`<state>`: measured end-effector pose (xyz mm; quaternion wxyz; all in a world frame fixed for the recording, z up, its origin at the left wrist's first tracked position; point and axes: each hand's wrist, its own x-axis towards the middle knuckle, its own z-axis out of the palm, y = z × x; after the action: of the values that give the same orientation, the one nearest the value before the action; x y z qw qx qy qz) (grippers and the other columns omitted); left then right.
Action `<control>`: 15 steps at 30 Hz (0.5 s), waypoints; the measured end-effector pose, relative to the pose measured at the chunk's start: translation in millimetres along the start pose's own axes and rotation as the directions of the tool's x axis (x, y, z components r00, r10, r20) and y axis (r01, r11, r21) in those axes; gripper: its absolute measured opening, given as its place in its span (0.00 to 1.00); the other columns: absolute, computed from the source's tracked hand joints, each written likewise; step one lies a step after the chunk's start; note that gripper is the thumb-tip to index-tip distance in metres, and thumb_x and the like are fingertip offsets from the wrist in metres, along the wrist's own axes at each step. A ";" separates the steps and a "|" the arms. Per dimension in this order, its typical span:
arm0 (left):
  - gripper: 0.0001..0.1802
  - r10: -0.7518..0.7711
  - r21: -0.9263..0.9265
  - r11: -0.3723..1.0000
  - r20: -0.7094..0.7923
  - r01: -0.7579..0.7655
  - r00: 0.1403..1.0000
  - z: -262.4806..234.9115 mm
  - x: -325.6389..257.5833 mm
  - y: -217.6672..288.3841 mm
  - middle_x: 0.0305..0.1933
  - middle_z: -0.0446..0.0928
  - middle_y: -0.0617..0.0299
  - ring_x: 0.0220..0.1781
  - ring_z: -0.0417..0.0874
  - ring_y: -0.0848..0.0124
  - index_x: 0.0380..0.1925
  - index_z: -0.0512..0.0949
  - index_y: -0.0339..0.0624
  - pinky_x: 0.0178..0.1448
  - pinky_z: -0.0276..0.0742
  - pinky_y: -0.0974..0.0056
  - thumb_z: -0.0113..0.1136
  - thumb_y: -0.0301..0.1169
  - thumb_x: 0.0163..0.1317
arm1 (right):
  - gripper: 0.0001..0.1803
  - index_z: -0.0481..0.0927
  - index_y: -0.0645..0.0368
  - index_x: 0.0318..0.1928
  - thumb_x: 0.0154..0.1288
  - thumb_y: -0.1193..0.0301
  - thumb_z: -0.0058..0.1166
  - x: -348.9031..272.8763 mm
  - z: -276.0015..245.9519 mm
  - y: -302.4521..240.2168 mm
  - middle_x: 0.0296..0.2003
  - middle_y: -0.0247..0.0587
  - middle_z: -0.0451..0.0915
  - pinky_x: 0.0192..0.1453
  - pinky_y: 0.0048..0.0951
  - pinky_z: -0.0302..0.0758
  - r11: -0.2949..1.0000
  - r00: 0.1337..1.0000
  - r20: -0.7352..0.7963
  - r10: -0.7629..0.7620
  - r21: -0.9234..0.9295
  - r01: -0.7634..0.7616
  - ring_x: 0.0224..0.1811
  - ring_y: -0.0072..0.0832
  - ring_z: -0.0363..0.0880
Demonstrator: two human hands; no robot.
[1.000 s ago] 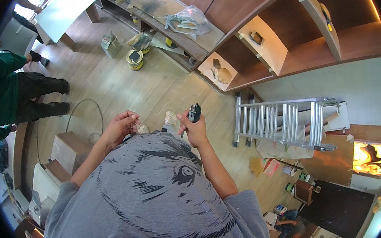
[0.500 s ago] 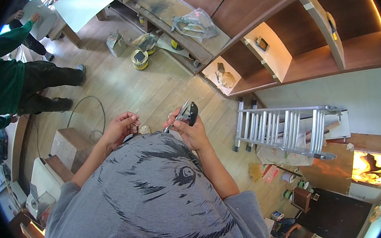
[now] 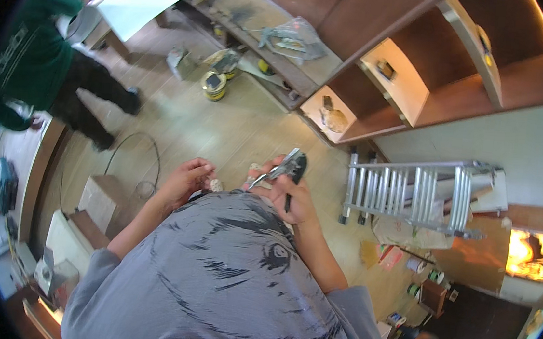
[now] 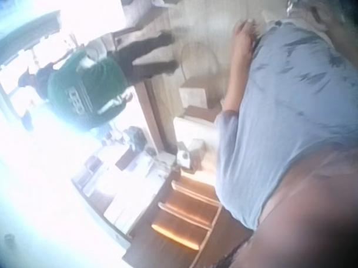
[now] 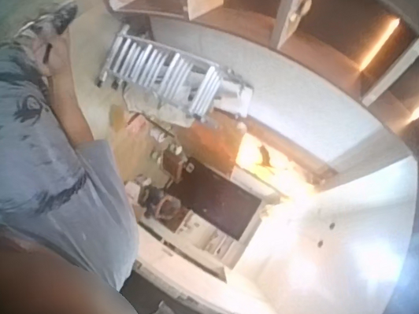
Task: The person unpacks a metal drawer slide, picks up a wooden panel, and installs the slide onto the panel using a staple gun. The person then attaches a metal handle to the drawer front and continues to secure the slide with staples.
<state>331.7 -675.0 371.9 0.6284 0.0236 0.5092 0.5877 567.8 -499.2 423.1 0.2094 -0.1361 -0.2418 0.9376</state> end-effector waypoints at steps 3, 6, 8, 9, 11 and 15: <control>0.06 -0.034 0.120 0.992 0.021 0.031 0.999 7.0 -4.9 5.4 0.31 0.79 0.68 0.32 0.78 0.78 0.38 0.81 0.44 0.41 0.77 0.69 0.67 0.33 0.72 | 0.20 0.74 0.53 0.62 0.73 0.70 0.61 -5.8 -30.6 1.6 0.56 0.43 0.80 0.70 0.75 0.72 0.999 0.985 -0.169 -0.036 0.018 0.040 0.68 0.47 0.77; 0.09 0.089 0.211 0.968 0.203 -0.133 0.975 24.1 -31.5 20.1 0.28 0.77 0.68 0.32 0.77 0.78 0.34 0.80 0.43 0.40 0.76 0.67 0.69 0.33 0.71 | 0.21 0.73 0.50 0.64 0.73 0.73 0.59 -16.2 -73.8 4.2 0.51 0.39 0.80 0.70 0.73 0.72 0.996 0.927 -0.375 -0.004 -0.080 -0.028 0.58 0.39 0.80; 0.10 0.217 0.102 0.957 0.377 -0.273 0.900 34.6 -64.1 36.2 0.29 0.78 0.69 0.32 0.77 0.80 0.35 0.82 0.42 0.38 0.73 0.70 0.69 0.35 0.72 | 0.24 0.71 0.51 0.65 0.71 0.77 0.58 -31.4 -106.0 6.2 0.47 0.38 0.79 0.67 0.69 0.75 0.978 0.861 -0.507 0.042 -0.157 -0.140 0.52 0.36 0.80; 0.10 0.269 0.056 0.943 0.452 -0.328 0.851 40.0 -81.9 44.9 0.29 0.78 0.69 0.32 0.77 0.80 0.35 0.83 0.42 0.37 0.72 0.71 0.69 0.36 0.72 | 0.27 0.69 0.53 0.67 0.69 0.79 0.57 -41.1 -122.4 6.9 0.44 0.37 0.78 0.64 0.66 0.77 0.962 0.825 -0.561 0.071 -0.179 -0.204 0.50 0.34 0.80; 0.09 0.544 -0.173 0.821 0.526 -0.544 0.654 55.4 -125.1 58.4 0.33 0.81 0.66 0.32 0.80 0.76 0.39 0.85 0.40 0.36 0.73 0.68 0.68 0.35 0.73 | 0.31 0.67 0.55 0.68 0.65 0.81 0.57 -63.6 -154.3 7.9 0.41 0.37 0.77 0.55 0.59 0.82 0.883 0.709 -0.699 0.094 -0.271 -0.384 0.44 0.32 0.80; 0.12 0.804 -0.525 0.439 0.592 -0.730 0.057 59.4 -176.3 93.2 0.36 0.82 0.57 0.29 0.80 0.64 0.53 0.85 0.48 0.33 0.71 0.61 0.66 0.25 0.71 | 0.33 0.66 0.57 0.69 0.63 0.79 0.58 -107.8 -206.3 -1.0 0.37 0.39 0.77 0.31 0.41 0.81 0.340 0.532 -0.842 0.091 -0.476 -0.811 0.34 0.31 0.79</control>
<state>341.7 -747.0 566.9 0.3701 0.5174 0.0566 0.7695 736.0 -466.0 265.7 -0.1131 -0.6240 -0.5102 0.5810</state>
